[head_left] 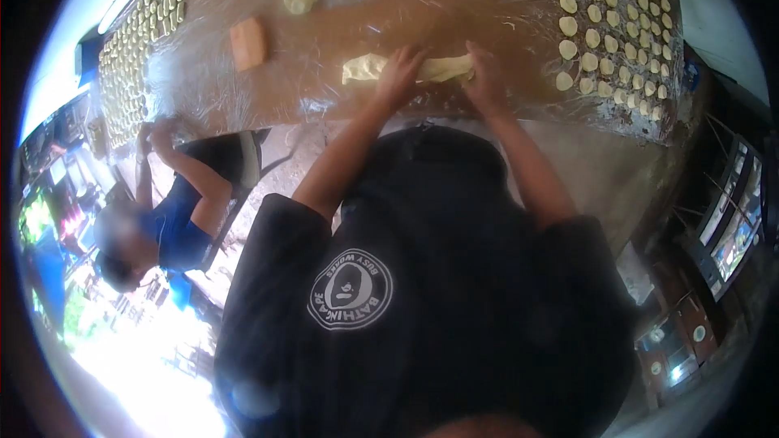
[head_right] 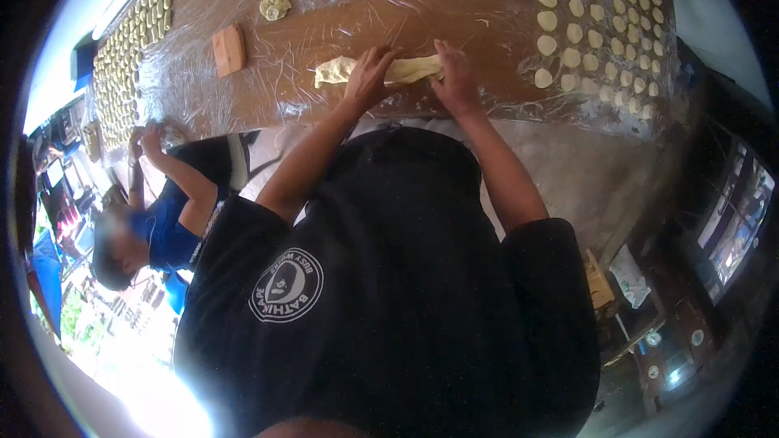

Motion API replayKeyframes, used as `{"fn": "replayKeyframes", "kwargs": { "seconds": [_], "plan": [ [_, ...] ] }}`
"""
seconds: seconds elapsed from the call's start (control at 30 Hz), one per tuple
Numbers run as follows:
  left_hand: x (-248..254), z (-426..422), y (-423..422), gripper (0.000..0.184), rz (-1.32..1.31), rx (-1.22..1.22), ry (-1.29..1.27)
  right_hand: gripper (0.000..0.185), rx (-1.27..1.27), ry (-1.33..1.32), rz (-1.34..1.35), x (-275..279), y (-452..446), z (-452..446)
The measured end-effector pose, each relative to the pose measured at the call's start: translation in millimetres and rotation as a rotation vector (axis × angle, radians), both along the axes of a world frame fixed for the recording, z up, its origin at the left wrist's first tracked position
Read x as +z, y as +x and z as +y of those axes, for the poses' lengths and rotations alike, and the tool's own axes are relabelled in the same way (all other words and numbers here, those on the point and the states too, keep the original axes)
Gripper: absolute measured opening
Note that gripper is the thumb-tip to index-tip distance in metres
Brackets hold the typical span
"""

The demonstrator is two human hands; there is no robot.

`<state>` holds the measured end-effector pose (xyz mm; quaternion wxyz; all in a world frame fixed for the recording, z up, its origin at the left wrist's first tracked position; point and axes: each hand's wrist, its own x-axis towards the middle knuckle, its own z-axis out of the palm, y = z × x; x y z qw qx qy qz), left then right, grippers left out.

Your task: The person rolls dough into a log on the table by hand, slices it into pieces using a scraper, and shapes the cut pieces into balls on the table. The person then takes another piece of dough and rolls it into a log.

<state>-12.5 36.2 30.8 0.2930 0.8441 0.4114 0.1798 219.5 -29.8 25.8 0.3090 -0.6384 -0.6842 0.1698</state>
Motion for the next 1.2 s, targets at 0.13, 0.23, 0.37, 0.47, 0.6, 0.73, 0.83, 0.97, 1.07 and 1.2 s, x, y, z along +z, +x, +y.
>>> {"fn": "replayKeyframes", "kwargs": {
  "seconds": [0.13,0.23,0.37,0.47,0.6,0.73,0.83,0.97,1.07,1.2],
  "plan": [
    [4,-4,-7,0.080,0.109,0.021,0.001,0.077,-0.078,-0.143,-0.049,-5,-6,-13],
    [20,-3,-37,0.082,0.234,0.000,0.013,0.075,0.025,-0.223,0.031,-22,9,-19],
    [29,13,-107,0.084,0.198,0.168,-0.041,0.068,-0.004,-0.224,-0.279,36,13,16],
    [-9,20,-146,0.084,0.079,0.153,-0.079,0.069,0.112,-0.157,-0.132,36,-20,26],
    [-21,37,-155,0.073,0.028,0.007,-0.252,0.077,0.382,-0.057,0.034,12,-93,47],
    [-16,54,-172,0.064,-0.049,0.027,-0.240,0.076,0.364,-0.058,-0.011,18,-147,67],
    [7,44,-169,0.044,0.243,0.428,-0.531,0.076,0.339,-0.079,-0.066,9,-159,66],
    [-44,11,-156,0.035,-0.160,0.613,-0.724,0.075,0.304,-0.112,-0.055,-4,-164,65],
    [-31,7,-129,0.047,-0.277,0.756,-0.666,0.074,0.294,-0.103,-0.059,-12,-165,62],
    [0,14,-101,0.044,-0.294,1.094,-0.847,0.074,0.304,-0.080,0.022,-7,-167,67]
  ]
}}
